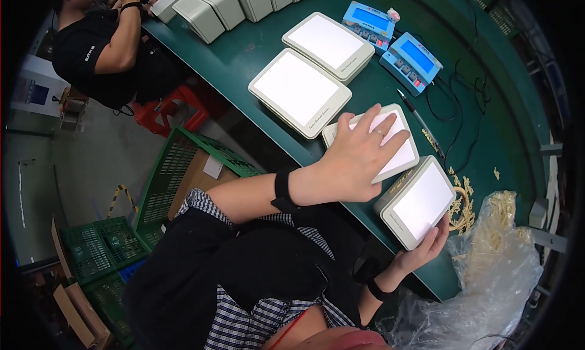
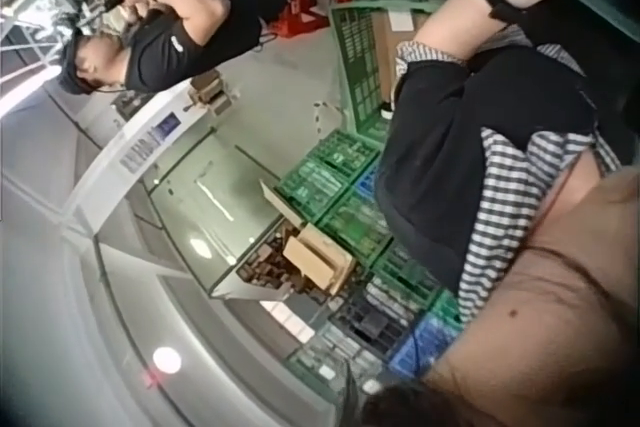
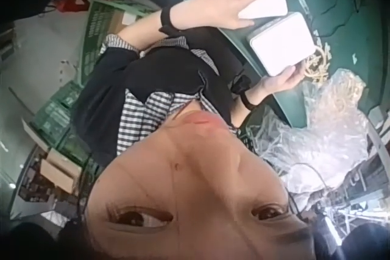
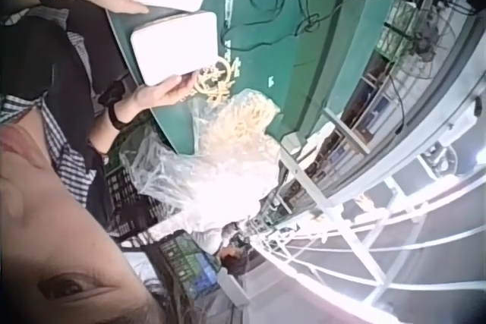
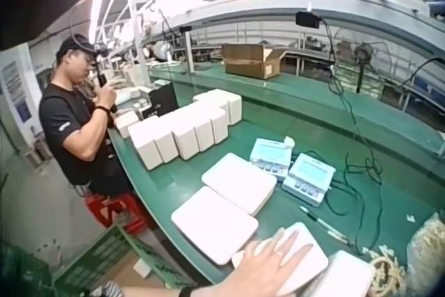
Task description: Assembling components and applying labels to electronic device enclosures at a factory workbench.
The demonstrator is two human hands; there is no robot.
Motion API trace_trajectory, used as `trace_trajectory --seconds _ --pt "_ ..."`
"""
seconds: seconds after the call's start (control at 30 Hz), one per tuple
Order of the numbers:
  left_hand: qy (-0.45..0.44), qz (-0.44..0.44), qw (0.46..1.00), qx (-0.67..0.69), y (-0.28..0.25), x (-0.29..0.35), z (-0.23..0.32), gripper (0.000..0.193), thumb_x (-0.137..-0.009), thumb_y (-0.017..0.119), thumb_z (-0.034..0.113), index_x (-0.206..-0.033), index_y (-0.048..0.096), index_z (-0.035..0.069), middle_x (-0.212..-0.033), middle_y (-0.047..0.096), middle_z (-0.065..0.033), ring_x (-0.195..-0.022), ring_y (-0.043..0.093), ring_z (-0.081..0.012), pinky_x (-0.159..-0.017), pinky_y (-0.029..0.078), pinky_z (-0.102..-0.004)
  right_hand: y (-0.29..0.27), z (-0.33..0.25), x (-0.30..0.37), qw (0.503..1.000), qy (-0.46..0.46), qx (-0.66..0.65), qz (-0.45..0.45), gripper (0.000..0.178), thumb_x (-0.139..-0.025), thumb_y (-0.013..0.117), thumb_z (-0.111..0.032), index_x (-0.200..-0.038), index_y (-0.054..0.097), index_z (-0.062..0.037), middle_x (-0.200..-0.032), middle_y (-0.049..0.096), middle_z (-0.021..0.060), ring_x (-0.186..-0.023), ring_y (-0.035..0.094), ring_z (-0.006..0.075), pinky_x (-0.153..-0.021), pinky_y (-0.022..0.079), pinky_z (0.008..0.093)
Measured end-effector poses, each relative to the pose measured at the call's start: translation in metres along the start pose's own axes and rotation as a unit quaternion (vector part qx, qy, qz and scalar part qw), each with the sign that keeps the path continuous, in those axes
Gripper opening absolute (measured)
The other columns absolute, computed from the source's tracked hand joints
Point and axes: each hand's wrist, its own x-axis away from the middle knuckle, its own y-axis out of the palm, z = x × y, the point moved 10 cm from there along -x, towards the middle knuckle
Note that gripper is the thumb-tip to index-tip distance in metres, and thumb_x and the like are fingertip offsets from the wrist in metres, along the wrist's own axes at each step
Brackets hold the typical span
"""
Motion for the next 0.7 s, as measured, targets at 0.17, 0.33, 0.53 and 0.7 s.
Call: trace_trajectory --seconds 0.17,0.33,0.53,0.7 --pt "-0.047 0.105 0.993 -0.024 -0.066 0.022 -0.043 0.091 -0.070 0.074 0.053 -0.143 0.042 0.010 -0.151 0.033 -0.0217 -0.142 0.027 -0.0408 -0.111 0.016 -0.0615 -0.004 -0.002 0.002 0.999 -0.029 0.032 0.019 0.039 -0.100 0.042 -0.013 -0.134 0.044 0.0069 -0.133 0.052 0.0207 -0.118 0.055 0.0254 -0.102 0.043 0.0372" --pt "-0.111 0.027 0.973 -0.201 -0.066 0.052 -0.107 0.081 -0.075 0.067 0.056 -0.141 0.046 0.012 -0.150 0.034 -0.0200 -0.141 0.028 -0.0416 -0.111 0.016 -0.0619 -0.004 0.002 0.000 1.000 -0.009 0.007 0.012 0.040 -0.101 0.044 -0.014 -0.135 0.043 0.0056 -0.134 0.051 0.0195 -0.120 0.052 0.0241 -0.104 0.038 0.0360" --pt "-0.120 0.010 0.979 -0.163 -0.099 0.102 -0.129 0.080 -0.072 0.069 0.051 -0.138 0.048 0.010 -0.149 0.035 -0.0250 -0.141 0.027 -0.0421 -0.111 0.021 -0.0590 -0.003 -0.004 0.004 0.999 -0.031 0.023 0.007 0.037 -0.100 0.044 -0.012 -0.133 0.046 0.0053 -0.131 0.053 0.0196 -0.119 0.052 0.0243 -0.104 0.038 0.0354" --pt "-0.341 0.155 0.926 -0.052 -0.106 0.111 -0.146 0.082 -0.068 0.073 0.041 -0.135 0.047 0.002 -0.146 0.035 -0.0308 -0.138 0.033 -0.0427 -0.110 0.031 -0.0487 0.011 -0.075 0.019 0.943 -0.231 0.217 0.102 0.036 -0.097 0.045 -0.008 -0.129 0.048 0.0072 -0.127 0.054 0.0209 -0.120 0.052 0.0270 -0.105 0.038 0.0369"
